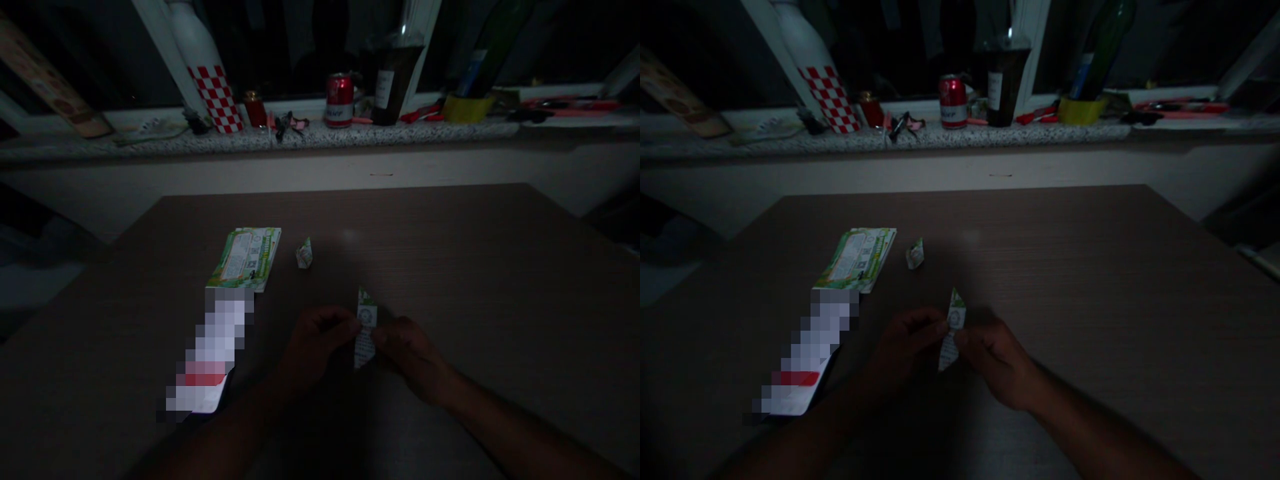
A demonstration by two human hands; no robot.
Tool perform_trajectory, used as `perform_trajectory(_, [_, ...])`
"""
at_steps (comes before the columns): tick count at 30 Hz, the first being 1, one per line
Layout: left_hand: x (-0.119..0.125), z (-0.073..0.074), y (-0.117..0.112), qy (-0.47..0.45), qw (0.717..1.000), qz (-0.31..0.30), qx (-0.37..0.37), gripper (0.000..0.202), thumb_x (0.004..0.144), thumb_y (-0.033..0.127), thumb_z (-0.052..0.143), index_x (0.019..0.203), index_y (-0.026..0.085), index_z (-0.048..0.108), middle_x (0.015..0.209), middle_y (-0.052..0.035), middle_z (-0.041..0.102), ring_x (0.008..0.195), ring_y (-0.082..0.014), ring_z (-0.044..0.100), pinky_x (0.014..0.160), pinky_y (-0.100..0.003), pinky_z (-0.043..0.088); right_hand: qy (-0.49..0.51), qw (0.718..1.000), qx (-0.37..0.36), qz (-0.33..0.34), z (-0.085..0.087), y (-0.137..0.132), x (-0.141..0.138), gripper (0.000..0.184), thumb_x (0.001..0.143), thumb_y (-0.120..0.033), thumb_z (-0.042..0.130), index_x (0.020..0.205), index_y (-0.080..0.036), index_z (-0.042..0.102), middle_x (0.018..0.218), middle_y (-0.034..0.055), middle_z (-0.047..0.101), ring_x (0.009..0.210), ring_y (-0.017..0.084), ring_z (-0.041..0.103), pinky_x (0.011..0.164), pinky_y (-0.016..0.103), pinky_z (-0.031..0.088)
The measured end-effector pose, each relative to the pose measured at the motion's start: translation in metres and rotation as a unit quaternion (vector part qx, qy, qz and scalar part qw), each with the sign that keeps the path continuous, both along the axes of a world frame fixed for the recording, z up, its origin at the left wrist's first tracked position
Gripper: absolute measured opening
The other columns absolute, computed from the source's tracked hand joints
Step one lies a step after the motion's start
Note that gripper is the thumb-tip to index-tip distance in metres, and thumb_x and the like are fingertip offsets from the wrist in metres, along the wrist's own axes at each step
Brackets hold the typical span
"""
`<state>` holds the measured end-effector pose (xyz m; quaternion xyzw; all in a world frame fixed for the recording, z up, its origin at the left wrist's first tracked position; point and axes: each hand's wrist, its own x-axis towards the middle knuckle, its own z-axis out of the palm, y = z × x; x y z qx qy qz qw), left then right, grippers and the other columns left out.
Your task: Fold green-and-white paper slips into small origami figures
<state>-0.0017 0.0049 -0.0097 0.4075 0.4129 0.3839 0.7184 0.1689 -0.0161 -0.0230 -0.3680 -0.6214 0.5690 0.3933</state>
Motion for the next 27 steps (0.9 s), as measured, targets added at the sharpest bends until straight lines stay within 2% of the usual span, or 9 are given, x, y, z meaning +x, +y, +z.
perform_trajectory(3, [0.0008,0.0,-0.0002,0.018,1.0,-0.008,0.006,0.023,0.071,0.034,0.074,0.066,0.013,0.065,0.056,0.0026,0.055,0.05,-0.0076,0.047,0.048,-0.02,0.035,-0.04,0.998,0.056,0.014,0.0034,-0.0007,0.0003,0.046,0.097,-0.041,0.036,0.057,-0.019,0.041,0.053,-0.0053,0.032,0.046,0.008,0.028,0.045,0.023,0.023])
perform_trajectory(6, [0.0011,-0.0008,0.0,0.012,1.0,-0.023,0.017,0.023,0.073,0.034,0.072,0.066,0.013,0.064,0.055,0.003,0.054,0.049,-0.0072,0.046,0.047,-0.019,0.034,-0.059,0.995,0.078,0.012,0.002,-0.0011,0.0007,0.044,0.098,-0.038,0.035,0.059,-0.019,0.042,0.052,-0.0055,0.034,0.045,0.007,0.03,0.043,0.021,0.024])
perform_trajectory(10, [-0.0001,-0.0025,0.0007,0.013,1.0,-0.013,0.023,0.021,0.074,0.033,0.072,0.067,0.014,0.065,0.057,0.003,0.056,0.05,-0.0073,0.047,0.048,-0.019,0.035,-0.033,0.998,0.046,0.029,-0.0003,0.0002,0.0008,0.042,0.097,-0.039,0.038,0.06,-0.018,0.041,0.052,-0.0064,0.032,0.044,0.006,0.027,0.041,0.02,0.022])
perform_trajectory(14, [-0.0004,-0.0035,0.0007,0.01,1.0,-0.004,0.017,0.021,0.073,0.034,0.072,0.068,0.014,0.065,0.056,0.0031,0.056,0.048,-0.0073,0.047,0.047,-0.019,0.035,-0.047,0.997,0.05,0.032,0.0048,0.0014,-0.0006,0.039,0.095,-0.037,0.042,0.061,-0.017,0.046,0.052,-0.0071,0.03,0.044,0.006,0.024,0.04,0.02,0.019])
perform_trajectory(21, [0.0014,-0.0008,-0.0007,0.002,1.0,0.004,0.016,0.024,0.071,0.035,0.074,0.065,0.014,0.064,0.055,0.0032,0.056,0.048,-0.0077,0.047,0.048,-0.02,0.035,-0.001,0.999,0.004,0.042,0.0,-0.0002,0.0016,0.04,0.095,-0.039,0.043,0.063,-0.017,0.05,0.051,-0.0064,0.034,0.043,0.006,0.028,0.04,0.02,0.023])
perform_trajectory(23, [0.0014,0.0016,-0.0011,0.002,1.0,0.009,0.023,0.022,0.071,0.034,0.074,0.067,0.014,0.066,0.058,0.0026,0.058,0.052,-0.0086,0.05,0.052,-0.02,0.038,0.005,0.999,0.006,0.036,-0.0021,0.0004,0.0019,0.041,0.095,-0.04,0.044,0.062,-0.017,0.05,0.051,-0.0063,0.035,0.043,0.007,0.029,0.04,0.02,0.023])
perform_trajectory(27, [0.001,0.0051,-0.002,0.014,0.998,-0.011,0.052,0.019,0.072,0.032,0.073,0.073,0.013,0.069,0.065,0.0006,0.063,0.059,-0.0097,0.053,0.057,-0.021,0.041,0.001,0.999,0.049,0.014,0.0017,0.0032,0.0011,0.035,0.096,-0.037,0.044,0.072,-0.017,0.059,0.055,-0.0049,0.041,0.046,0.007,0.034,0.043,0.02,0.026])
